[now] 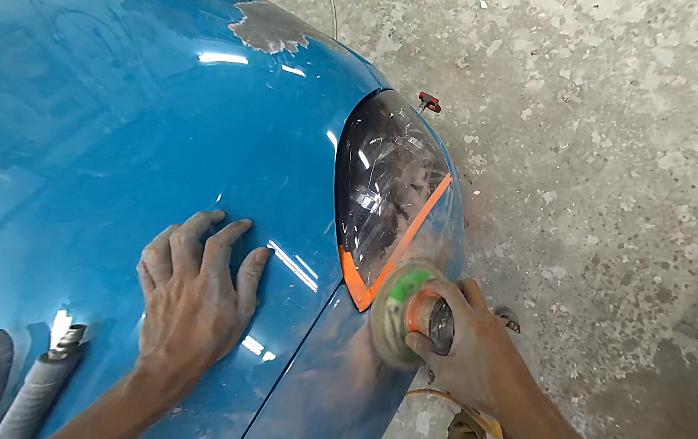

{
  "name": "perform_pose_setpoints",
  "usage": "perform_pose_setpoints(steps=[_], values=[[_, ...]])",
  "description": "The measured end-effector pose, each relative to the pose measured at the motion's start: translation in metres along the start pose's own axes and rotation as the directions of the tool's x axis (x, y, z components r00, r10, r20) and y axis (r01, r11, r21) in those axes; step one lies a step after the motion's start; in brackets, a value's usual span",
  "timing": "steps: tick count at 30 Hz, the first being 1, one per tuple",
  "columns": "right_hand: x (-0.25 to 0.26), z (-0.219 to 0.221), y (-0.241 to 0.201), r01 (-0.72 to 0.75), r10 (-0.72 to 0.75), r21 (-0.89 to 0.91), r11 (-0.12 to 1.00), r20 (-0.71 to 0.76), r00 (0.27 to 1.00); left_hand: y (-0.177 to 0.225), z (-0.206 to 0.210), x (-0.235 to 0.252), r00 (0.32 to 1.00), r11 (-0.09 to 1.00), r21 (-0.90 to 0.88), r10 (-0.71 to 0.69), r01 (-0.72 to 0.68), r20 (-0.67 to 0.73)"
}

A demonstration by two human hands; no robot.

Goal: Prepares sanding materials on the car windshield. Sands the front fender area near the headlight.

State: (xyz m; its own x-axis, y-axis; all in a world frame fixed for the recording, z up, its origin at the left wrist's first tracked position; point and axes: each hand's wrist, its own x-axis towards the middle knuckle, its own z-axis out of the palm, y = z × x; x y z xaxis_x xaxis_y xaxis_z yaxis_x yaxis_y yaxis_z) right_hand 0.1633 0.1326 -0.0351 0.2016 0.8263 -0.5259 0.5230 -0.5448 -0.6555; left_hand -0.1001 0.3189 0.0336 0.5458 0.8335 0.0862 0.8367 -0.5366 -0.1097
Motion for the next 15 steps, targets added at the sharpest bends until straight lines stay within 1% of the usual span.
perform_pose_setpoints(steps=[2, 4, 7, 11, 15], values=[[0.001, -0.002, -0.001, 0.011, -0.012, -0.016, 1.000, -0.013, 1.000, 0.000, 0.000, 0.001, 1.000, 1.000, 0.004, 0.007, -0.007, -0.007], [-0.005, -0.002, -0.001, 0.023, -0.023, -0.020, 1.000, 0.016, 1.000, -0.001, 0.001, 0.000, 1.000, 1.000, 0.003, 0.006, -0.006, -0.009], [-0.013, 0.003, 0.001, 0.064, -0.064, 0.008, 0.998, 0.016, 0.998, -0.001, 0.002, 0.000, 1.000, 1.000, 0.003, 0.006, -0.006, -0.012], [-0.007, 0.001, -0.003, 0.031, -0.031, -0.026, 0.999, 0.006, 1.000, 0.000, 0.000, 0.000, 1.000, 1.000, 0.002, 0.004, -0.004, -0.008], [-0.021, 0.008, -0.004, 0.113, -0.113, -0.003, 0.994, -0.013, 0.993, 0.000, 0.001, 0.000, 1.000, 1.000, -0.001, 0.001, -0.001, -0.008]])
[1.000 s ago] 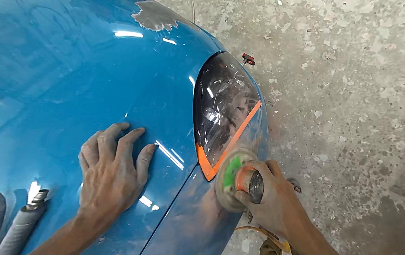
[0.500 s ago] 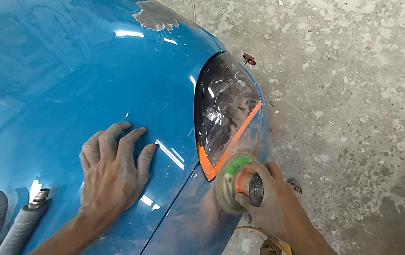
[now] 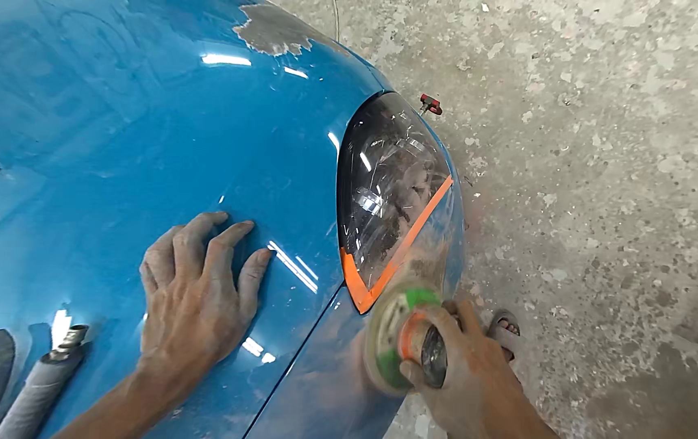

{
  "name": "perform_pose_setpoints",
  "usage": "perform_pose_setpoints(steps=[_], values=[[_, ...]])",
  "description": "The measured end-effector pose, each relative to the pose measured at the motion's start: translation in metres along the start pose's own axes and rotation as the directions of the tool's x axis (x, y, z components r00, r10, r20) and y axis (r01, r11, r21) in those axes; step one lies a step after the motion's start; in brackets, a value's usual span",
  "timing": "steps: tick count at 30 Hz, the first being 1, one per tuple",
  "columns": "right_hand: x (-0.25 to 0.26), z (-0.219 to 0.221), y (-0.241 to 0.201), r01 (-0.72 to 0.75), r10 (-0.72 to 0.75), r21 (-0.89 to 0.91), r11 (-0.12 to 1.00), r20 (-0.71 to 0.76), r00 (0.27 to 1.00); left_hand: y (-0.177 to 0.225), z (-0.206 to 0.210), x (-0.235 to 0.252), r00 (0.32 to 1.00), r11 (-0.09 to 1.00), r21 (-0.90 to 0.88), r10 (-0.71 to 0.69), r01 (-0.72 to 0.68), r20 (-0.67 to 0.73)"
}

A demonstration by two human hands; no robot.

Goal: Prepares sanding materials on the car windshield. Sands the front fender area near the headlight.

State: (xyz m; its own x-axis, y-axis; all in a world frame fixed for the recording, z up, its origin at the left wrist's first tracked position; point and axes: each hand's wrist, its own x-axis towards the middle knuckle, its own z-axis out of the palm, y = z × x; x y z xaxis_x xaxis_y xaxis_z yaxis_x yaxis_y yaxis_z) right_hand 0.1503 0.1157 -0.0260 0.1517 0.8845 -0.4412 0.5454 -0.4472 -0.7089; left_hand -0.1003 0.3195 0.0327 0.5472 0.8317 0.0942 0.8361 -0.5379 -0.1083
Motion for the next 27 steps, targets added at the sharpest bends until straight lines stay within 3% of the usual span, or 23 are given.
perform_pose_setpoints(steps=[27], values=[[-0.008, 0.007, -0.005, 0.046, -0.048, -0.038, 0.998, -0.052, 0.998, 0.001, -0.002, 0.000, 1.000, 1.000, -0.003, 0.005, -0.005, 0.012]])
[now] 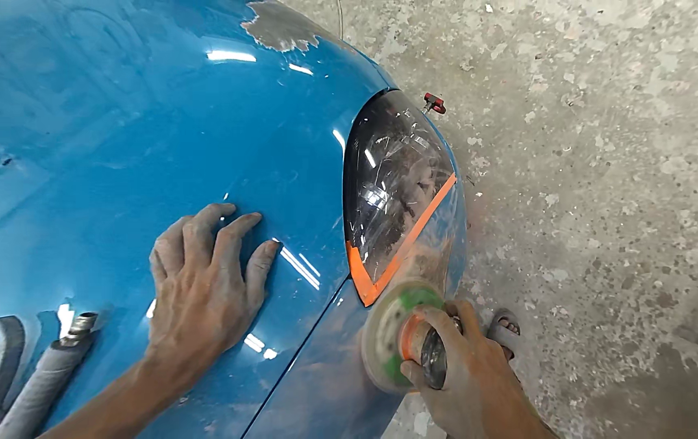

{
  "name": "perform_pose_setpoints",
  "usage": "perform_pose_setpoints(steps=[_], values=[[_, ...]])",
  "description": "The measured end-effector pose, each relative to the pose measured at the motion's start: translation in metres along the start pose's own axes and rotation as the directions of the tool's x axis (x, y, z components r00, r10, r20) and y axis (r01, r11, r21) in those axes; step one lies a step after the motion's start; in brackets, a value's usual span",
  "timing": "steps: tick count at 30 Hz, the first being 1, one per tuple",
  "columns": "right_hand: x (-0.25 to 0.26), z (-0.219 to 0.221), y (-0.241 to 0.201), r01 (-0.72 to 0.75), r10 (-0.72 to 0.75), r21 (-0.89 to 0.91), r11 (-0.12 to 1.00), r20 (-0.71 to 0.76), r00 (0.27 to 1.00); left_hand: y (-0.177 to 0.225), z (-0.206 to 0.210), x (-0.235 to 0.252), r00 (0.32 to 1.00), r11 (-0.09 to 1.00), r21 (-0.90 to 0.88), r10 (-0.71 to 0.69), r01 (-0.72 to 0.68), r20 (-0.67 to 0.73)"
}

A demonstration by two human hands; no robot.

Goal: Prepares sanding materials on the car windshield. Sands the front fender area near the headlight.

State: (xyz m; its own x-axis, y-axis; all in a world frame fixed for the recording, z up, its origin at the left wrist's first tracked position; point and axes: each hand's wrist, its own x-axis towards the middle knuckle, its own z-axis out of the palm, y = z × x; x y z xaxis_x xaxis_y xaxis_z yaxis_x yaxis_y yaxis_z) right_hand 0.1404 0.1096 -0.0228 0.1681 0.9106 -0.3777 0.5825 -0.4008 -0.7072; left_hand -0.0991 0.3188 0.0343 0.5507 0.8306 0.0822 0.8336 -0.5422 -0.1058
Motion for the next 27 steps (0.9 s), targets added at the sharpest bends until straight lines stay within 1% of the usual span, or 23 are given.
perform_pose_setpoints(steps=[9, 15, 19, 24, 27], values=[[0.003, -0.001, 0.000, -0.013, 0.013, -0.015, 1.000, 0.000, 1.000, 0.000, 0.000, 0.000, 1.000, 1.000, -0.004, -0.006, 0.006, -0.005], [0.007, -0.004, 0.002, -0.037, 0.038, -0.032, 0.999, 0.023, 0.999, -0.001, 0.000, 0.001, 1.000, 1.000, 0.002, 0.000, 0.000, -0.009], [0.012, -0.008, 0.001, -0.082, 0.085, -0.045, 0.996, 0.053, 0.995, 0.000, 0.000, 0.001, 1.000, 1.000, -0.001, -0.006, 0.006, 0.001], [0.009, -0.006, 0.003, -0.068, 0.070, -0.023, 0.997, 0.069, 0.995, 0.001, -0.001, 0.001, 1.000, 1.000, -0.005, -0.006, 0.006, 0.001], [0.012, -0.008, 0.002, -0.091, 0.093, -0.041, 0.995, 0.062, 0.994, 0.001, -0.001, 0.001, 1.000, 1.000, -0.004, -0.015, 0.016, 0.009]])
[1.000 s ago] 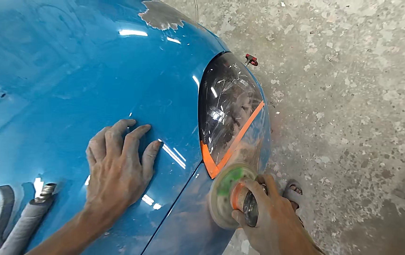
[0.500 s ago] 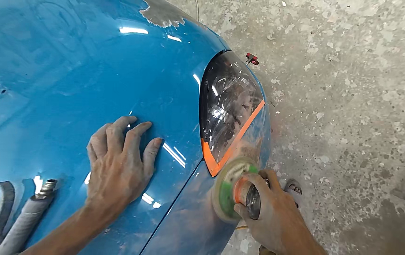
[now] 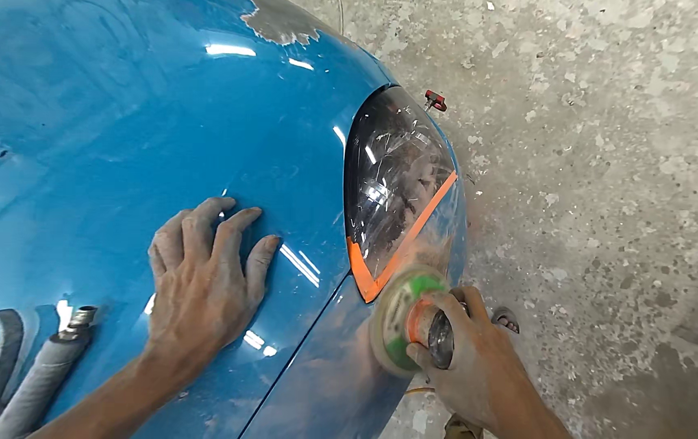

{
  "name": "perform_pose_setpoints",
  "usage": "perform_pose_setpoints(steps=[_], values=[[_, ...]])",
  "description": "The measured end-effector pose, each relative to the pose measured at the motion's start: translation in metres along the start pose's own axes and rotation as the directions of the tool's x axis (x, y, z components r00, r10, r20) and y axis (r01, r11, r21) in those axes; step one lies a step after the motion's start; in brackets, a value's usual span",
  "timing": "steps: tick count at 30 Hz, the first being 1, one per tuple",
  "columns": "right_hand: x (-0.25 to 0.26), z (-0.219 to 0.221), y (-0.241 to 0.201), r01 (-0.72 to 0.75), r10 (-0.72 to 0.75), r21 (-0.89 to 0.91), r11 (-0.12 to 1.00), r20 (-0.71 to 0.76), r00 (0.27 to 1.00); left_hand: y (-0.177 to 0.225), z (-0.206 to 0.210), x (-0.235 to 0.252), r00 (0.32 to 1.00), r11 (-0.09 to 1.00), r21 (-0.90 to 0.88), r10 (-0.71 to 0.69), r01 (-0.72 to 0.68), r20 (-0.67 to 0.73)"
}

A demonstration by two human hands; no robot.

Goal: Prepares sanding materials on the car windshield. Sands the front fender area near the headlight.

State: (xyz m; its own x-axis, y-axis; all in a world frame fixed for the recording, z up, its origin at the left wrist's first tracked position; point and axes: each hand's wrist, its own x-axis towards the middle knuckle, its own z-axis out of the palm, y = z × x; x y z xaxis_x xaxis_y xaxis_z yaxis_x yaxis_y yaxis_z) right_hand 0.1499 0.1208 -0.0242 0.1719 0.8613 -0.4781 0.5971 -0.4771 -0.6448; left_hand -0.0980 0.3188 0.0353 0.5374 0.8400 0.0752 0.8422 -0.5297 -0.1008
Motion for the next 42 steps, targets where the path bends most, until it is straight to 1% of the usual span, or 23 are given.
perform_pose_setpoints(steps=[5, 10, 14, 19, 22, 26, 29, 31, 33, 35, 37, 40, 42], values=[[-0.001, 0.000, 0.001, 0.026, -0.026, 0.004, 1.000, -0.007, 1.000, -0.001, 0.000, 0.001, 1.000, 1.000, 0.003, 0.006, -0.006, -0.006], [0.003, -0.002, -0.002, 0.020, -0.021, -0.021, 1.000, -0.035, 0.999, -0.001, 0.001, 0.000, 1.000, 1.000, 0.004, 0.011, -0.011, -0.011], [-0.002, -0.003, -0.001, 0.031, -0.031, -0.019, 0.999, 0.000, 1.000, -0.001, 0.001, 0.000, 1.000, 1.000, 0.006, 0.012, -0.012, -0.011], [0.000, -0.004, -0.003, 0.021, -0.021, -0.034, 0.999, -0.007, 1.000, -0.001, 0.001, 0.000, 1.000, 1.000, 0.004, 0.011, -0.011, -0.012], [-0.003, -0.006, -0.002, 0.013, -0.012, -0.023, 1.000, 0.046, 0.999, -0.001, 0.001, 0.000, 1.000, 1.000, 0.005, 0.010, -0.010, -0.010], [0.001, -0.006, -0.004, -0.005, 0.006, -0.025, 1.000, 0.038, 0.999, -0.001, 0.000, 0.000, 1.000, 1.000, 0.004, 0.008, -0.008, -0.018], [-0.003, -0.003, -0.004, 0.032, -0.032, -0.002, 0.999, 0.017, 0.999, -0.001, 0.001, 0.001, 1.000, 1.000, 0.002, 0.005, -0.005, -0.011], [-0.004, -0.003, -0.005, 0.018, -0.019, 0.014, 1.000, 0.037, 0.999, 0.000, 0.001, 0.001, 1.000, 1.000, 0.008, 0.004, -0.003, -0.015], [0.000, -0.005, -0.006, -0.030, 0.029, 0.011, 0.999, 0.049, 0.998, 0.000, 0.001, 0.001, 1.000, 1.000, 0.014, 0.007, -0.007, -0.018], [0.003, -0.006, -0.004, -0.043, 0.043, -0.003, 0.999, 0.026, 0.999, -0.001, 0.001, 0.001, 1.000, 1.000, 0.015, 0.011, -0.011, -0.015], [-0.001, -0.004, -0.003, -0.010, 0.010, 0.000, 1.000, 0.019, 1.000, -0.002, 0.001, 0.000, 1.000, 1.000, 0.009, 0.013, -0.013, -0.015], [-0.016, 0.006, -0.004, 0.105, -0.105, 0.049, 0.993, 0.004, 0.994, -0.002, 0.001, 0.000, 1.000, 1.000, 0.007, 0.008, -0.008, -0.008], [-0.018, 0.008, -0.005, 0.118, -0.118, 0.065, 0.991, 0.000, 0.993, -0.002, 0.001, 0.000, 1.000, 1.000, 0.006, 0.000, 0.000, -0.005]])
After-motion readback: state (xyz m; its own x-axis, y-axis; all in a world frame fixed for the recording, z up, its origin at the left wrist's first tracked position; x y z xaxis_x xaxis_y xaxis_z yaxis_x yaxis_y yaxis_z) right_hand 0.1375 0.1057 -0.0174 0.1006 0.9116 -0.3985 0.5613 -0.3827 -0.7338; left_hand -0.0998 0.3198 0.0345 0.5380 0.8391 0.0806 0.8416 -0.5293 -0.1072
